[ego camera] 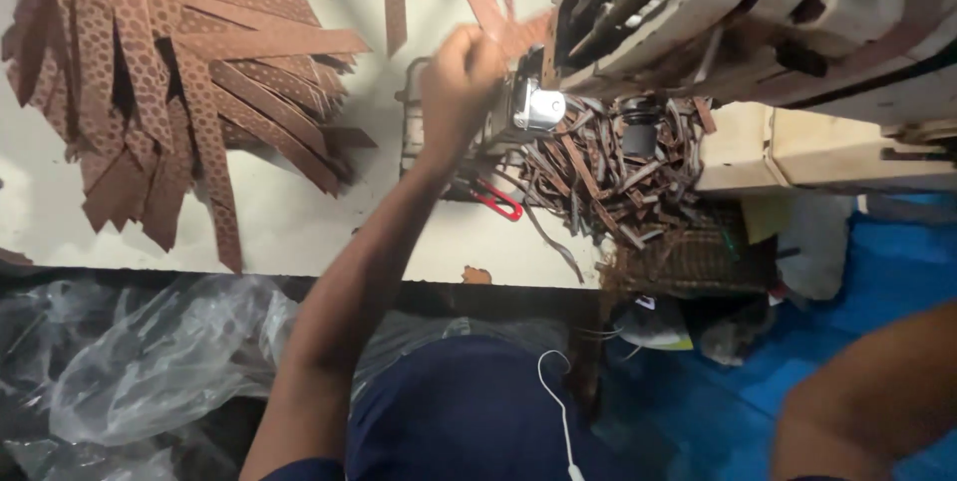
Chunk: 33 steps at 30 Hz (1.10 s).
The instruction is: Stitching or processing pre-cut shoe straps using an industrial sewing machine.
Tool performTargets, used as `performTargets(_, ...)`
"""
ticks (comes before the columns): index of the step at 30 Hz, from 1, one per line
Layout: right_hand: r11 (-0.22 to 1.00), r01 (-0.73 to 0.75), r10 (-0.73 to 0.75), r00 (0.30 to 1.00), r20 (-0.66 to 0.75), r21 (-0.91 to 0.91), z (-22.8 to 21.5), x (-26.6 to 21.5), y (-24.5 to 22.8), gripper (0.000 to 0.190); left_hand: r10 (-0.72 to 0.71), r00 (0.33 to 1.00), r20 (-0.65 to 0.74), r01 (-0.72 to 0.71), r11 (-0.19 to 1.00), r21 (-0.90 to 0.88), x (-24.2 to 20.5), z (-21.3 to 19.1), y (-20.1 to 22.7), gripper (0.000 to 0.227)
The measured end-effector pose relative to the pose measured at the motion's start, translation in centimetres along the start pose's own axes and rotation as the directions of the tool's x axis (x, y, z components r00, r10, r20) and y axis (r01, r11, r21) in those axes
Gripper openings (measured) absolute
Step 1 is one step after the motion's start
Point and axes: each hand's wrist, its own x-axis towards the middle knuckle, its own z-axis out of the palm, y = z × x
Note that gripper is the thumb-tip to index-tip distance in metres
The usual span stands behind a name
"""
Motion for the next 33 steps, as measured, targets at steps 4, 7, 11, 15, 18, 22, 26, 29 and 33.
performTargets(4,0.997,0.071,-0.068,0.995,0.072,-0.039,2.4,-0.8,-0.4,0.027,0.006,0.994,-0.107,0.001,0.998,0.065,3.3,-1.8,-2.7,0.027)
performTargets(7,0.993,0.100,-0.091,0.989,0.116,-0.068,4.7,-2.5,0.2,0.026,-0.137,0.991,0.001,0.137,0.988,-0.074,1.9,-3.0,-4.0,0.030)
performTargets(11,0.985,0.101,-0.075,0.981,0.178,-0.139,8.3,-4.4,-0.1,0.024,0.010,1.000,-0.008,-0.007,0.939,0.343,-6.2,-4.7,-8.0,0.020)
performTargets(15,0.970,0.210,-0.162,0.937,0.310,-0.126,7.2,-2.7,-2.9,0.014,0.444,0.768,0.460,-0.622,0.688,0.374,-14.9,-4.1,-3.0,0.032)
performTargets(18,0.971,0.231,-0.235,0.874,0.425,0.061,7.5,-2.7,-3.3,0.013,0.449,0.597,0.665,-0.792,0.461,0.400,-16.6,-5.6,-1.3,0.043)
performTargets(22,0.965,0.191,-0.253,0.846,0.470,0.178,9.4,-2.3,-5.1,0.011,0.295,0.627,0.721,-0.770,0.376,0.516,-18.2,-9.8,-4.2,0.044)
performTargets(26,0.942,0.295,-0.335,0.864,0.376,0.160,12.7,-0.1,-5.6,0.011,0.209,0.763,0.612,-0.643,0.339,0.686,-19.0,-12.6,-5.7,0.050)
performTargets(29,0.953,0.302,-0.281,0.899,0.335,-0.013,15.1,0.4,-5.3,0.019,0.214,0.806,0.552,-0.592,0.284,0.754,-19.5,-12.7,-5.7,0.054)
performTargets(33,0.968,0.214,-0.149,0.907,0.395,-0.127,16.5,0.4,-4.3,0.022,0.224,0.821,0.526,-0.570,0.250,0.783,-19.9,-13.1,-6.6,0.051)
